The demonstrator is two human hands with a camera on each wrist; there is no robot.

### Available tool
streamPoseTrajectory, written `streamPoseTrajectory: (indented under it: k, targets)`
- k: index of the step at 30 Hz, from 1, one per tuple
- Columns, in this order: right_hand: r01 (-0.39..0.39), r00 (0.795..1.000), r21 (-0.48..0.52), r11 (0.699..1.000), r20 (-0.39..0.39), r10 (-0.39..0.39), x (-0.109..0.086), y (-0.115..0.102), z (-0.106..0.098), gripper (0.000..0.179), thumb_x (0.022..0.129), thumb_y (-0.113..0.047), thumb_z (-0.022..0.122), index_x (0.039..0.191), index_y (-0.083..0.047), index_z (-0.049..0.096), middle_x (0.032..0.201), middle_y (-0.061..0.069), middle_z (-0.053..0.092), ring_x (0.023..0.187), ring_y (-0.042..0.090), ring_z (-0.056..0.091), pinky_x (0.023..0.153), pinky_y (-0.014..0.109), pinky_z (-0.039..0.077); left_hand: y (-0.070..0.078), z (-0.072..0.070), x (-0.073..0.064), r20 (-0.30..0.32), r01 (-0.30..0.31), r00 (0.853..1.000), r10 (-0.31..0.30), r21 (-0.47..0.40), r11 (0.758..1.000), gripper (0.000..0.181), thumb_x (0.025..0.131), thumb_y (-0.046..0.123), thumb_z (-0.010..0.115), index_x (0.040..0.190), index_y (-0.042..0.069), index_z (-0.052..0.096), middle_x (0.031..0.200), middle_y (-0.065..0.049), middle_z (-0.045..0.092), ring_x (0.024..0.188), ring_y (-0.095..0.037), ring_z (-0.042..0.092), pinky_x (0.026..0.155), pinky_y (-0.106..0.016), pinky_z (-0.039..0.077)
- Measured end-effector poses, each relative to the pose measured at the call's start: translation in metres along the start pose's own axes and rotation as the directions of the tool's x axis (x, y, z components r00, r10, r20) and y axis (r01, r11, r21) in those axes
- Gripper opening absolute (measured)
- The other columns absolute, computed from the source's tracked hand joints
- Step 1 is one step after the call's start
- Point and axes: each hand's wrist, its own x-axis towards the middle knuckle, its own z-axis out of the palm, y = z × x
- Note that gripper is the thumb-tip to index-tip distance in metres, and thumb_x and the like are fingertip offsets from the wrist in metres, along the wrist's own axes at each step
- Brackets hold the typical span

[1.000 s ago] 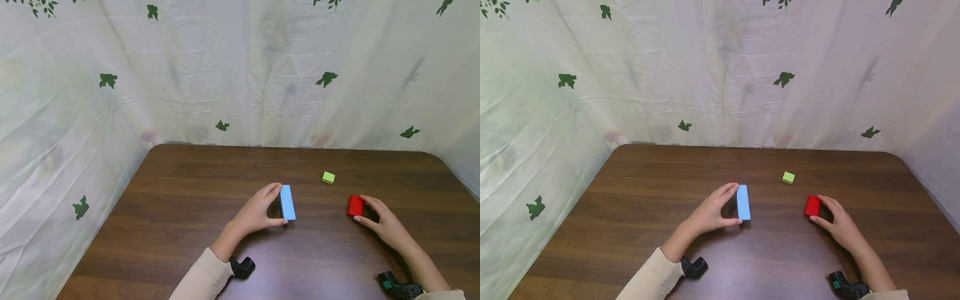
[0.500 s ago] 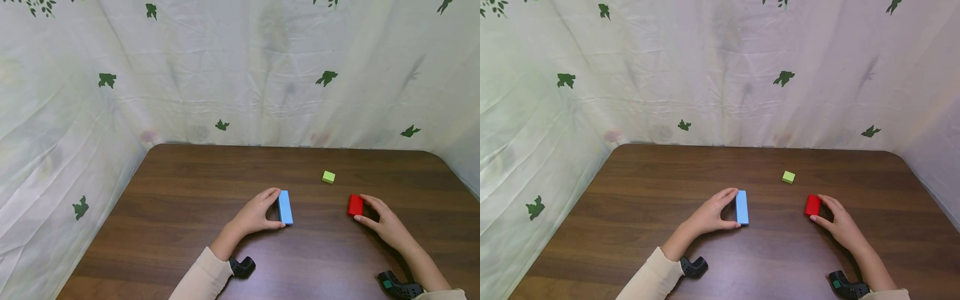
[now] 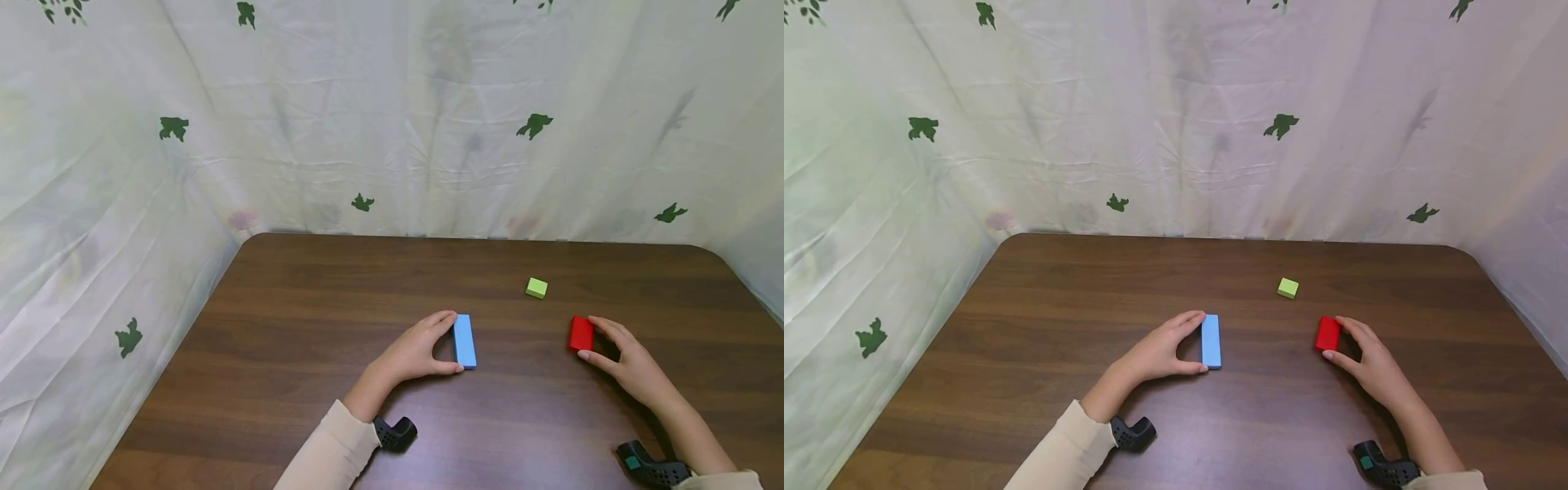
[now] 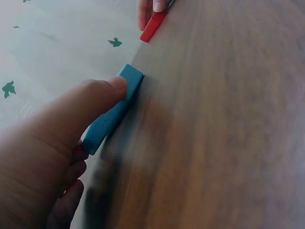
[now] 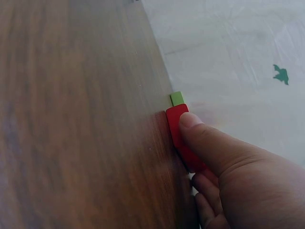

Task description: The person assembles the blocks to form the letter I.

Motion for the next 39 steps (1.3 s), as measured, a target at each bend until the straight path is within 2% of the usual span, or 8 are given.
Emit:
streamPoseTrajectory:
  k: [8, 14, 21, 27, 34, 39]
  targets:
    - [-0.002, 1.000, 0.005, 1.000, 0.004, 0.002, 0.000, 0.001, 0.001, 0.066, 0.083, -0.021, 0.066, 0.134, 0.005, 0.032, 0.130, 0.031, 0.030, 0.115, 0.050, 0.028, 0.084, 0.066, 0.025, -0.003, 0.001, 0.000, 0.025, 0.004, 1.000, -0.003, -0.027, 1.000, 0.085, 0.076, 0.046, 0.066, 0.141, 0.006, 0.028, 0.142, -0.006, 0.029, 0.129, -0.018, 0.027, 0.102, -0.030, 0.026]
    - [0.009, 1.000, 0.003, 1.000, -0.013, -0.009, 0.000, 0.001, 0.001, 0.068, 0.082, -0.020, 0.067, 0.133, 0.007, 0.032, 0.129, 0.030, 0.031, 0.113, 0.047, 0.031, 0.084, 0.064, 0.028, -0.004, 0.001, -0.001, 0.012, -0.002, 1.000, 0.003, -0.039, 0.999, 0.086, 0.076, 0.050, 0.065, 0.141, 0.007, 0.029, 0.142, -0.005, 0.030, 0.130, -0.018, 0.025, 0.103, -0.031, 0.025]
    - [-0.002, 1.000, -0.005, 1.000, 0.002, 0.002, -0.001, -0.001, 0.000, 0.069, 0.083, -0.022, 0.066, 0.133, 0.010, 0.030, 0.130, 0.033, 0.027, 0.115, 0.050, 0.027, 0.085, 0.066, 0.025, -0.005, 0.002, -0.001, -0.004, 0.016, 1.000, -0.017, -0.033, 0.999, 0.073, 0.084, 0.049, 0.056, 0.140, 0.008, 0.032, 0.141, -0.004, 0.033, 0.129, -0.018, 0.027, 0.102, -0.032, 0.026]
    - [-0.004, 1.000, -0.011, 1.000, -0.029, 0.004, -0.001, -0.003, 0.001, 0.065, 0.079, -0.021, 0.070, 0.128, 0.008, 0.037, 0.126, 0.029, 0.034, 0.112, 0.047, 0.032, 0.084, 0.063, 0.028, -0.005, 0.002, -0.001, -0.014, 0.026, 1.000, -0.026, -0.029, 0.999, 0.069, 0.085, 0.046, 0.056, 0.139, 0.009, 0.034, 0.139, -0.004, 0.035, 0.128, -0.019, 0.029, 0.102, -0.033, 0.027]
    - [-0.078, 0.996, -0.005, 0.997, -0.051, 0.078, -0.003, -0.007, 0.001, 0.067, 0.079, -0.027, 0.070, 0.127, 0.005, 0.037, 0.117, 0.028, 0.044, 0.105, 0.048, 0.041, 0.080, 0.060, 0.033, -0.006, 0.003, 0.000, -0.024, 0.017, 1.000, -0.017, -0.020, 1.000, 0.069, 0.085, 0.047, 0.056, 0.139, 0.009, 0.035, 0.139, -0.005, 0.036, 0.127, -0.019, 0.030, 0.102, -0.032, 0.027]
    - [-0.100, 0.992, 0.015, 0.995, -0.072, 0.100, -0.003, -0.010, -0.002, 0.070, 0.078, -0.029, 0.071, 0.129, 0.004, 0.036, 0.117, 0.029, 0.047, 0.104, 0.047, 0.044, 0.079, 0.060, 0.035, -0.006, 0.003, 0.000, -0.024, 0.019, 1.000, -0.020, -0.022, 1.000, 0.070, 0.084, 0.047, 0.056, 0.139, 0.009, 0.035, 0.139, -0.004, 0.036, 0.127, -0.018, 0.030, 0.102, -0.032, 0.026]
